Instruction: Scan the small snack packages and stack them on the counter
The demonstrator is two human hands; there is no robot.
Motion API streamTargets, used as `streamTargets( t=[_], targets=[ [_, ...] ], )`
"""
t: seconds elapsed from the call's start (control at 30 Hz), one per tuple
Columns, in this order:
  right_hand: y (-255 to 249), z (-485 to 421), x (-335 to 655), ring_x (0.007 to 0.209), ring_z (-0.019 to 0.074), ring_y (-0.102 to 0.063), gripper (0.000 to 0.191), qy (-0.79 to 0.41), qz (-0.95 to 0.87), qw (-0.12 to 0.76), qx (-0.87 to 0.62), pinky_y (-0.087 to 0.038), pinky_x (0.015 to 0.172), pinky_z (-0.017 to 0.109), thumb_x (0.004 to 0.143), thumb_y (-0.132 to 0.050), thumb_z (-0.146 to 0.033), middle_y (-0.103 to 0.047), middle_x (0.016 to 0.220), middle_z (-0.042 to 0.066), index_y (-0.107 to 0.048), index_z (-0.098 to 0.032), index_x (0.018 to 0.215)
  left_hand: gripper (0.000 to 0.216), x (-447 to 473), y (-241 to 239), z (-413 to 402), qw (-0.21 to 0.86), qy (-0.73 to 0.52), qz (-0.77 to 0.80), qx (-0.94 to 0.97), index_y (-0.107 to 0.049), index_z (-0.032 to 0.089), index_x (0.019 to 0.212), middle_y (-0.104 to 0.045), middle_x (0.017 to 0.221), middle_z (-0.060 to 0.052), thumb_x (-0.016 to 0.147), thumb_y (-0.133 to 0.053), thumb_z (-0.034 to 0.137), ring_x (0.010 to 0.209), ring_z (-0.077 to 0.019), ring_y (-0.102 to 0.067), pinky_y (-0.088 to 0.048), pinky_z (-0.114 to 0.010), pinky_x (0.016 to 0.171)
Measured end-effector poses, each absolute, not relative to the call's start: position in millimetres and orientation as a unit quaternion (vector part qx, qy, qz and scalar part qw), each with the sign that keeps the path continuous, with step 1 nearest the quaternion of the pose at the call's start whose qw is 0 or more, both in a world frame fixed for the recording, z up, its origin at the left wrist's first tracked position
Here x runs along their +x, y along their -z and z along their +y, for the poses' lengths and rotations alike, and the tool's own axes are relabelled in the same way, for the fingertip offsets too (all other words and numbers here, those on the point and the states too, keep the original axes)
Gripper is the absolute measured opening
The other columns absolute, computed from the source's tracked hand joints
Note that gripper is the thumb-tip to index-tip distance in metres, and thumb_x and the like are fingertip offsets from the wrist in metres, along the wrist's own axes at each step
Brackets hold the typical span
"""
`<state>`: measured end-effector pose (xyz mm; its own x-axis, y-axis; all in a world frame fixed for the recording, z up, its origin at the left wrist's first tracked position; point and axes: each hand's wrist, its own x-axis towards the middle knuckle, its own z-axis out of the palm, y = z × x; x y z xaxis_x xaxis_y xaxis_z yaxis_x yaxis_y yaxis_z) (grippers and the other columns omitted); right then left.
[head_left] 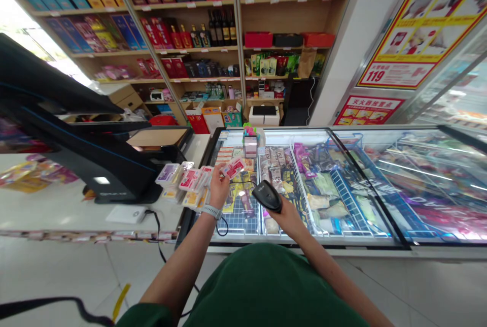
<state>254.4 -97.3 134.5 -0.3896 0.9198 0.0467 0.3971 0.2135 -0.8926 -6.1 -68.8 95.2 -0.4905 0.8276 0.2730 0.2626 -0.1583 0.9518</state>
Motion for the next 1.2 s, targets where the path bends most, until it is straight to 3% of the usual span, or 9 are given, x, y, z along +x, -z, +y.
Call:
streamTargets(
  t=[0.27,0.53,1.2],
  targets=[
    [-132.5,-98.4,255.1,0.097,0.0272,-0.066,0.037,-0.418,-0.721,0.306,-0.461,-0.05,0.083,0.038,0.074,-0.062,-0.022,-0.072,0.103,0.009,-0.062,-0.017,0.11,0.044,-5.1,-100.3,-70.8,0.221,-0.606,0.617,0.45,-0.049,0.022,0.122,-0.058,0.088,0.0,0.078,-0.053,0.017,0.064,-0.0097,-0.055,-0.045,-0.021,0.06],
    [-131.6,-99.0,255.4,0.098,0.0274,-0.066,0.036,-0.409,-0.73,0.302,-0.457,-0.051,0.084,0.038,0.075,-0.062,-0.024,-0.071,0.105,0.009,-0.061,-0.018,0.11,0.043,-5.2,-97.8,-71.3,0.223,-0.61,0.607,0.457,-0.05,0.022,0.121,-0.061,0.1,-0.004,0.078,-0.053,0.017,0.074,-0.0125,-0.06,-0.049,-0.025,0.067],
    [-131.0,-100.6,254.6,0.099,0.0284,-0.065,0.039,-0.415,-0.721,0.295,-0.471,-0.05,0.087,0.04,0.075,-0.064,-0.026,-0.071,0.104,0.008,-0.061,-0.018,0.112,0.047,-16.7,-97.9,-79.4,0.205,-0.612,0.637,0.422,-0.049,0.021,0.125,-0.059,0.096,-0.003,0.078,-0.055,0.017,0.074,-0.0125,-0.06,-0.051,-0.024,0.065]
  ],
)
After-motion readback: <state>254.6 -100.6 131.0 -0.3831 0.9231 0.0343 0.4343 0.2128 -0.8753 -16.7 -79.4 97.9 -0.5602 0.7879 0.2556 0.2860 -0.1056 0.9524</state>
